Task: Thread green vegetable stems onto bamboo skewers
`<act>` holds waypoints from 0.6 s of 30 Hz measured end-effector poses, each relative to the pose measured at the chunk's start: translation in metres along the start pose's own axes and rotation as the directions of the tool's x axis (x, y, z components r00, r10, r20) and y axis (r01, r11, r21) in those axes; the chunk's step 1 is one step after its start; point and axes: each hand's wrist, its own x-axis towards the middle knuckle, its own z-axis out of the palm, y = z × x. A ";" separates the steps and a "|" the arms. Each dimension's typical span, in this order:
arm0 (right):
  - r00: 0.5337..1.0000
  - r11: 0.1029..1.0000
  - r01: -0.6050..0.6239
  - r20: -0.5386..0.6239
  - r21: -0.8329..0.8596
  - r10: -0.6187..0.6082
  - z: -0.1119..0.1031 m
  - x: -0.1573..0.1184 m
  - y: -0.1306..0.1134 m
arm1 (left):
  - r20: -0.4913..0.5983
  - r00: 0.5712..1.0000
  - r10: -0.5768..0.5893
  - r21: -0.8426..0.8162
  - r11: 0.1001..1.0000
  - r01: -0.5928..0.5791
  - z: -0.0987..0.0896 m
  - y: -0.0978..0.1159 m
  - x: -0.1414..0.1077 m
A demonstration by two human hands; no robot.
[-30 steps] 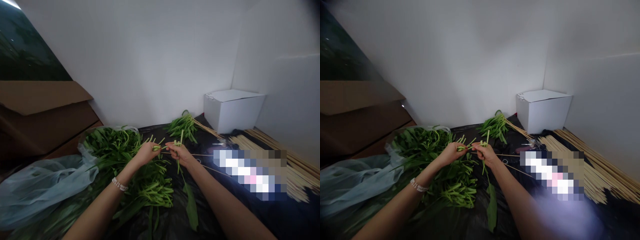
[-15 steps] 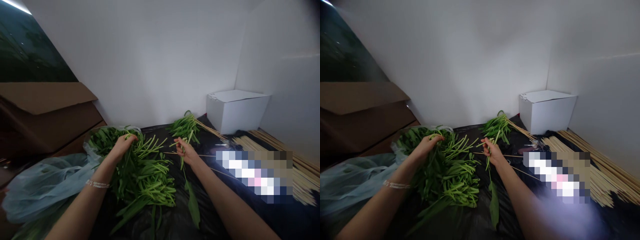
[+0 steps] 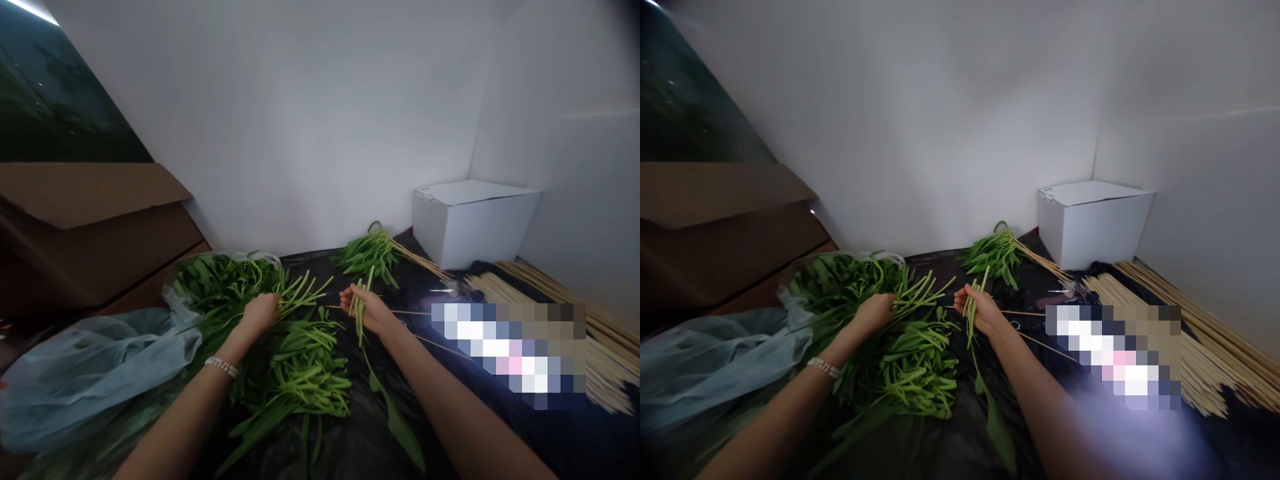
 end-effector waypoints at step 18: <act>0.981 0.974 0.012 0.191 -0.225 0.032 0.010 -0.011 0.024 | -0.212 0.977 0.017 -0.037 0.999 -0.025 -0.017 0.037 -0.011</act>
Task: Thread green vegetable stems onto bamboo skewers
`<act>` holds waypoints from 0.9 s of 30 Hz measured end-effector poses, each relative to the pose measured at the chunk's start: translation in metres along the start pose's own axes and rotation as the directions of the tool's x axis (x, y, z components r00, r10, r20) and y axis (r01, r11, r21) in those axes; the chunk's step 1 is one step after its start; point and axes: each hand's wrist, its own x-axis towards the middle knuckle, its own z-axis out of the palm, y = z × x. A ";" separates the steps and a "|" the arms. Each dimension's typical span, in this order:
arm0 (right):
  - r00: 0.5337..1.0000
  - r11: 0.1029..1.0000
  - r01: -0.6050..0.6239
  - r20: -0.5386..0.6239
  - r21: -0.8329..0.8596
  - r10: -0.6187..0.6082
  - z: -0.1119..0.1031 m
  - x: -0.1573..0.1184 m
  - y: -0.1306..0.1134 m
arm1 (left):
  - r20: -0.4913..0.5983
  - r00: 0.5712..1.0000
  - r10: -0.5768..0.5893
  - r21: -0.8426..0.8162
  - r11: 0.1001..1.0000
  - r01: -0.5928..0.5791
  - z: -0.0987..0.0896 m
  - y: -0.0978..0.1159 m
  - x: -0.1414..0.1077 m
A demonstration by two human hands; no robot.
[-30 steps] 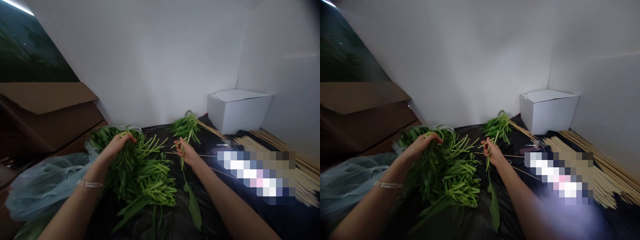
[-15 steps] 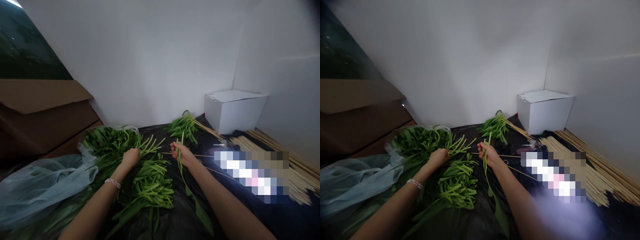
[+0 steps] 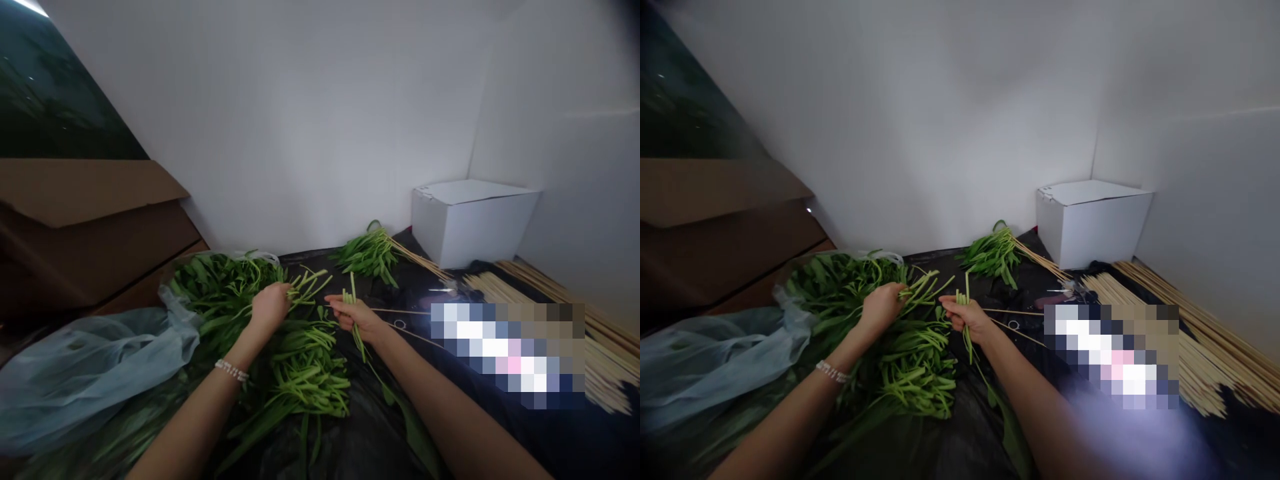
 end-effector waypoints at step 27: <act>0.949 0.965 0.231 -0.247 0.126 -0.195 -0.005 0.001 -0.019 | -0.058 0.996 0.071 -0.505 0.858 -0.091 -0.026 0.005 -0.006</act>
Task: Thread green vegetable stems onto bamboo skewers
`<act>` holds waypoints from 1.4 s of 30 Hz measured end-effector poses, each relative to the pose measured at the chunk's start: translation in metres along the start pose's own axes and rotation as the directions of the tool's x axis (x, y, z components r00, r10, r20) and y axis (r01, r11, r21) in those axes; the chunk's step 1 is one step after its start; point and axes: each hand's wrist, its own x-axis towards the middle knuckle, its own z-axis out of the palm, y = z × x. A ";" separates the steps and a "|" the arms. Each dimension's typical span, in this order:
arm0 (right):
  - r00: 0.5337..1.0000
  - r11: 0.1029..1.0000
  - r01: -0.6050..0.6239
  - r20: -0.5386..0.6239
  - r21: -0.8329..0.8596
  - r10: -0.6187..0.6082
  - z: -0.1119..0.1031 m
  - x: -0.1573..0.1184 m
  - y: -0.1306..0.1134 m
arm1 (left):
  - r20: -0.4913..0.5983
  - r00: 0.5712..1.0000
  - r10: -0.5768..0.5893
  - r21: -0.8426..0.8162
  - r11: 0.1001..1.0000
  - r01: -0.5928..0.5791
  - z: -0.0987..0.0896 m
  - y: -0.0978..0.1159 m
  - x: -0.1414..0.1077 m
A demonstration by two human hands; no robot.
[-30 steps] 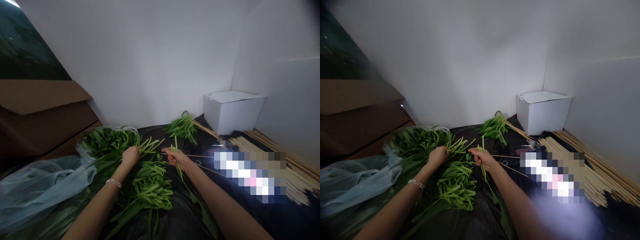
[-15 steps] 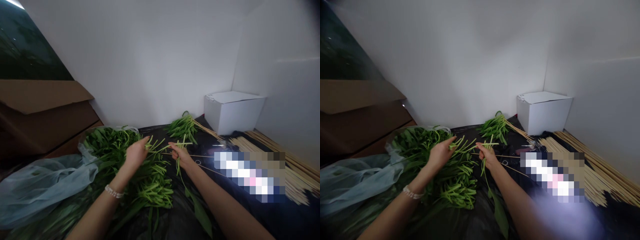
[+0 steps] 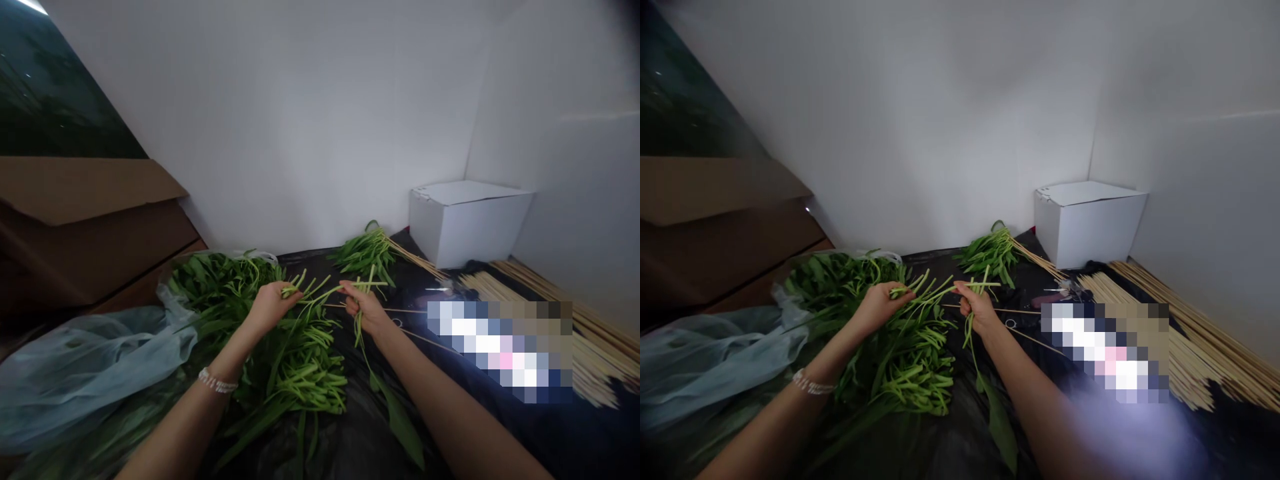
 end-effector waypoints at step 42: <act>0.998 0.995 0.042 -0.046 -0.085 -0.046 0.005 -0.002 0.002 | -0.134 0.986 -0.094 -0.250 0.966 0.059 -0.031 -0.018 0.026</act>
